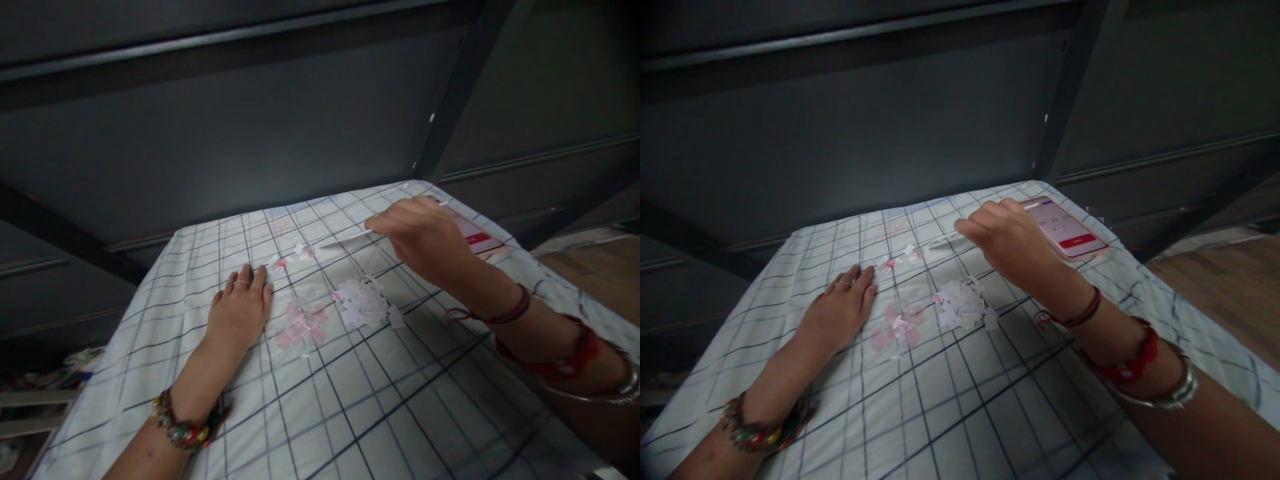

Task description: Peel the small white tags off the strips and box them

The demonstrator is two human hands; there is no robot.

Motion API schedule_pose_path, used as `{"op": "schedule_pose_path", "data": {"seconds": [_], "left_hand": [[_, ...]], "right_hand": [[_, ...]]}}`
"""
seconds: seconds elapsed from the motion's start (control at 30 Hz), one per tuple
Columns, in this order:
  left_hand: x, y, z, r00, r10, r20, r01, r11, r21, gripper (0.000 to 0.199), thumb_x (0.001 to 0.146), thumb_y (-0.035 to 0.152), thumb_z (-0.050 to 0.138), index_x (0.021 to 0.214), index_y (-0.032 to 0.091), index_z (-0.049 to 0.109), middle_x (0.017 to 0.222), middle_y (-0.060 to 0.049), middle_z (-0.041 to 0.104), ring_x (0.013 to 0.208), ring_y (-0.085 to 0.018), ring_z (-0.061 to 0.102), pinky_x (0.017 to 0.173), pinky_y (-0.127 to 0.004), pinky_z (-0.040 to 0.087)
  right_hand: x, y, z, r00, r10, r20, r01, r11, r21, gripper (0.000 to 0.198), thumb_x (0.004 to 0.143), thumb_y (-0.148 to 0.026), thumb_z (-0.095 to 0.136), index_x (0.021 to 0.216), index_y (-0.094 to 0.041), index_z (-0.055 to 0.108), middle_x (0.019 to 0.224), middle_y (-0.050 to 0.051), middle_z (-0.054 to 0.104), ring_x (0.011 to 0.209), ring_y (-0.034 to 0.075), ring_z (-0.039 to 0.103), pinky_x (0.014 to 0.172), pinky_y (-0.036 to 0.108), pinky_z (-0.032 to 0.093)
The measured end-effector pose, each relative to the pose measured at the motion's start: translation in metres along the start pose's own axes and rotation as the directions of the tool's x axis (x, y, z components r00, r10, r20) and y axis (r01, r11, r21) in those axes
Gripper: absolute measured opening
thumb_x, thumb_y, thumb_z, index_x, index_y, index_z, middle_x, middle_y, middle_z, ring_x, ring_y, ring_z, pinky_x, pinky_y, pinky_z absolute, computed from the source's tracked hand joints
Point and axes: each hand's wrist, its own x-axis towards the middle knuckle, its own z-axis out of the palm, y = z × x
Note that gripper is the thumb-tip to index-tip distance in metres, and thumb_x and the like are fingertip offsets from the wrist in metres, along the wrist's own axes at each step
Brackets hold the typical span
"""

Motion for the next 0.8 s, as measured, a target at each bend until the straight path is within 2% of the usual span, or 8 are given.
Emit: {"op": "schedule_pose_path", "data": {"seconds": [0.2,0.37,0.53,0.7,0.8], "left_hand": [[-0.001,0.003,-0.007,0.999,-0.009,0.041,0.009,1.0,-0.002,0.048,0.101,0.029,0.032,0.146,0.012,0.039,0.149,-0.019,0.04,0.135,-0.035,0.04,0.101,-0.047,0.044],[-0.001,0.004,-0.01,0.998,-0.018,0.059,0.017,1.0,0.01,0.048,0.102,0.029,0.031,0.146,0.012,0.037,0.15,-0.018,0.039,0.135,-0.034,0.04,0.102,-0.046,0.043],[0.0,0.004,-0.008,0.998,-0.013,0.053,0.012,1.0,0.018,0.049,0.101,0.029,0.031,0.146,0.012,0.037,0.151,-0.018,0.038,0.135,-0.034,0.04,0.101,-0.046,0.044],[0.0,0.004,-0.006,1.0,-0.009,0.021,0.008,0.999,0.032,0.048,0.101,0.029,0.032,0.145,0.012,0.04,0.149,-0.018,0.041,0.134,-0.033,0.042,0.1,-0.045,0.046],[0.001,0.004,-0.004,1.0,-0.003,0.005,0.003,0.999,0.034,0.047,0.101,0.029,0.033,0.144,0.012,0.041,0.148,-0.018,0.042,0.133,-0.033,0.044,0.098,-0.045,0.047]], "right_hand": [[0.005,-0.013,0.005,0.995,-0.097,-0.032,0.098,0.995,0.032,0.033,0.088,0.0,0.037,0.097,-0.018,0.063,0.071,0.001,0.06,0.069,0.016,0.047,0.064,0.031,0.031],[0.007,-0.018,0.005,0.983,-0.16,-0.092,0.162,0.987,0.016,0.028,0.091,-0.005,0.037,0.094,-0.018,0.063,0.069,0.0,0.057,0.068,0.016,0.045,0.061,0.031,0.028],[0.007,-0.019,0.005,0.986,-0.127,-0.107,0.133,0.99,0.049,0.029,0.093,-0.006,0.035,0.096,-0.019,0.061,0.072,0.0,0.058,0.068,0.015,0.044,0.062,0.031,0.028],[0.007,-0.019,0.004,0.964,-0.246,-0.097,0.253,0.965,0.069,0.027,0.093,-0.005,0.038,0.094,-0.017,0.062,0.073,0.001,0.06,0.07,0.015,0.047,0.061,0.03,0.031],[0.007,-0.017,0.001,0.955,-0.261,-0.14,0.275,0.956,0.096,0.027,0.093,-0.004,0.037,0.095,-0.016,0.062,0.073,0.001,0.062,0.07,0.015,0.048,0.061,0.029,0.033]]}}
